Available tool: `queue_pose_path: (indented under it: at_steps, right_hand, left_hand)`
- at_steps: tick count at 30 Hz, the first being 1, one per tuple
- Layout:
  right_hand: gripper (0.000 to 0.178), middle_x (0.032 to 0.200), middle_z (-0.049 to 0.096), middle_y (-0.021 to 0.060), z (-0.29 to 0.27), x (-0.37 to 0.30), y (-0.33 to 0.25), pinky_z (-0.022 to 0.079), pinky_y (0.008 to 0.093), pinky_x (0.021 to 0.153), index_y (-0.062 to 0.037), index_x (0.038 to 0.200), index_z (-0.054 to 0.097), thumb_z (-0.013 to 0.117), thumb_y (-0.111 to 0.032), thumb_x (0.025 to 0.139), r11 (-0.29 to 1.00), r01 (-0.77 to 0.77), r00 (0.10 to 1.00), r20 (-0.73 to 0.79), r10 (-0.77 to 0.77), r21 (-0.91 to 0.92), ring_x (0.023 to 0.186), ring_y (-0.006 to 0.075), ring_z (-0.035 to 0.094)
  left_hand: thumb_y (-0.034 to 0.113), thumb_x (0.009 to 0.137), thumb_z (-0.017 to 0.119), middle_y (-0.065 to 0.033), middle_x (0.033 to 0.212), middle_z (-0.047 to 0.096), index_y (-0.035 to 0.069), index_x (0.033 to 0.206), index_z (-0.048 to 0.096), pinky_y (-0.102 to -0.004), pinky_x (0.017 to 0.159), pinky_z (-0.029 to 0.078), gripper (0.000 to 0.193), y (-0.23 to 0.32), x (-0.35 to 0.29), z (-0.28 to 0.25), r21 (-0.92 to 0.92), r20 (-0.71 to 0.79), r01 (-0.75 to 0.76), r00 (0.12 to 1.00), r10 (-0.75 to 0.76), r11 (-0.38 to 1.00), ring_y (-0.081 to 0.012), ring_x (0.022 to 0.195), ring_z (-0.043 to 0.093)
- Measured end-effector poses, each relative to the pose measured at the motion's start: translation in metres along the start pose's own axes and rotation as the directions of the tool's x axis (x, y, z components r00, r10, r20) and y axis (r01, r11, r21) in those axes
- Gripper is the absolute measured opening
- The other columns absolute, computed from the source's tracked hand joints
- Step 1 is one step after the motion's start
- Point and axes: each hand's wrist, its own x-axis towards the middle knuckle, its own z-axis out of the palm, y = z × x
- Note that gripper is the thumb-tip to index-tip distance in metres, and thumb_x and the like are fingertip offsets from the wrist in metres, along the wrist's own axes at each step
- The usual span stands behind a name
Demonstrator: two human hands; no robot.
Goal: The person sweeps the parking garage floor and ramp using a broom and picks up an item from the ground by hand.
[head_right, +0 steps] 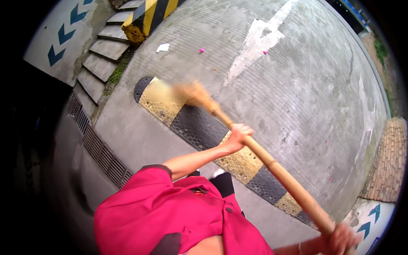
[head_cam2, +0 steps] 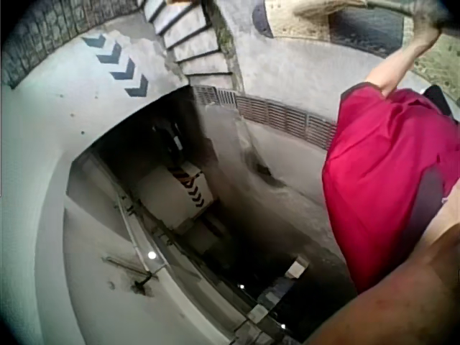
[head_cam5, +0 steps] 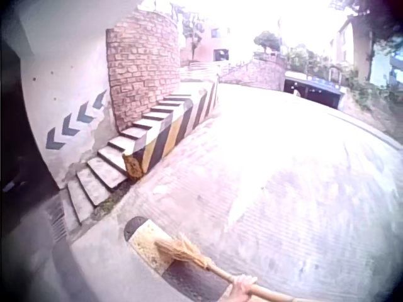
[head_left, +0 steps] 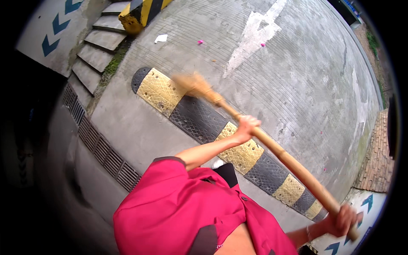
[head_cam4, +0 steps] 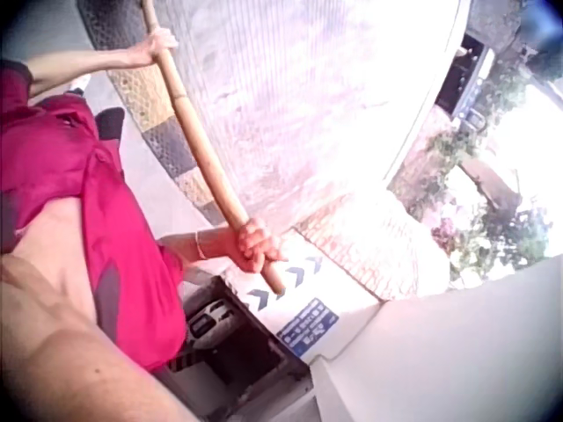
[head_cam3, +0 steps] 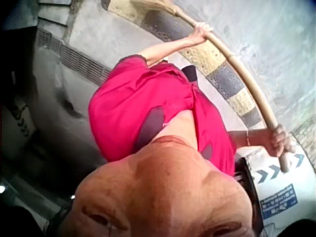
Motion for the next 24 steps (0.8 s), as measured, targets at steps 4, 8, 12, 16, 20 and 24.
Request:
queue_pose_path:
  at_steps: [4, 8, 12, 16, 20, 24]
  right_hand:
    - [0.008, 0.050, 0.039, -0.0051, 0.071, 0.030, 0.032, 0.035, 0.0199, 0.042, -0.0104, 0.074, 0.043, 0.051, -0.010, 0.072, 0.902, 0.354, 0.916, 0.288, -0.280, -0.249, 0.041, 0.0056, 0.039]
    - [0.009, 0.050, 0.039, -0.0062, 0.079, 0.073, 0.052, 0.037, 0.0202, 0.044, -0.0108, 0.075, 0.042, 0.050, -0.012, 0.074, 0.772, 0.607, 0.781, 0.323, -0.535, -0.189, 0.041, 0.0051, 0.038]
    - [0.005, 0.051, 0.040, -0.0058, 0.058, 0.131, 0.077, 0.039, 0.0201, 0.047, -0.0110, 0.075, 0.042, 0.047, -0.012, 0.075, 0.889, 0.446, 0.880, 0.232, -0.414, -0.104, 0.044, 0.0052, 0.039]
    - [0.016, 0.049, 0.038, -0.0043, 0.036, 0.178, 0.159, 0.035, 0.0180, 0.046, -0.0095, 0.075, 0.037, 0.050, -0.005, 0.068, 0.979, 0.193, 0.981, 0.012, -0.192, -0.062, 0.041, 0.0046, 0.037]
    - [0.022, 0.046, 0.037, -0.0039, 0.042, 0.235, 0.245, 0.033, 0.0137, 0.033, -0.0076, 0.075, 0.032, 0.048, 0.004, 0.063, 0.989, 0.093, 0.972, -0.204, -0.116, -0.118, 0.031, 0.0028, 0.036]
    - [0.014, 0.049, 0.038, -0.0041, 0.055, 0.236, 0.183, 0.035, 0.0177, 0.047, -0.0081, 0.075, 0.038, 0.045, -0.002, 0.065, 0.952, 0.233, 0.952, -0.156, -0.265, -0.196, 0.039, 0.0040, 0.037]
  left_hand:
    - [0.005, 0.061, 0.058, -0.0027, 0.070, 0.050, 0.012, 0.069, 0.049, -0.0358, 0.074, 0.034, 0.014, 0.009, 0.125, 0.031, -0.256, 0.086, -0.181, 0.974, 0.209, 0.950, -0.0223, 0.076, 0.048]
    - [0.005, 0.060, 0.058, -0.0022, 0.070, 0.049, 0.011, 0.070, 0.047, -0.0339, 0.075, 0.033, 0.016, 0.006, 0.199, -0.006, -0.306, 0.141, -0.275, 0.934, 0.329, 0.911, -0.0215, 0.078, 0.049]
    - [0.006, 0.059, 0.059, -0.0038, 0.071, 0.049, 0.010, 0.071, 0.047, -0.0365, 0.076, 0.033, 0.018, -0.045, 0.191, -0.061, -0.122, 0.193, -0.127, 0.970, 0.149, 0.984, -0.0217, 0.078, 0.048]
    - [0.006, 0.057, 0.057, -0.0039, 0.069, 0.048, 0.011, 0.070, 0.046, -0.0348, 0.070, 0.031, 0.018, -0.122, 0.147, -0.112, 0.041, 0.320, 0.105, 0.941, -0.112, 0.994, -0.0227, 0.075, 0.046]
    - [0.010, 0.060, 0.057, -0.0029, 0.068, 0.048, 0.012, 0.070, 0.048, -0.0366, 0.069, 0.031, 0.014, -0.170, 0.146, -0.108, 0.115, 0.403, 0.202, 0.885, -0.232, 0.973, -0.0238, 0.074, 0.047]
    - [0.010, 0.057, 0.060, -0.0010, 0.071, 0.049, 0.012, 0.072, 0.049, -0.0378, 0.068, 0.031, 0.018, -0.140, 0.254, -0.056, -0.091, 0.337, -0.035, 0.939, 0.064, 0.995, -0.0223, 0.075, 0.047]
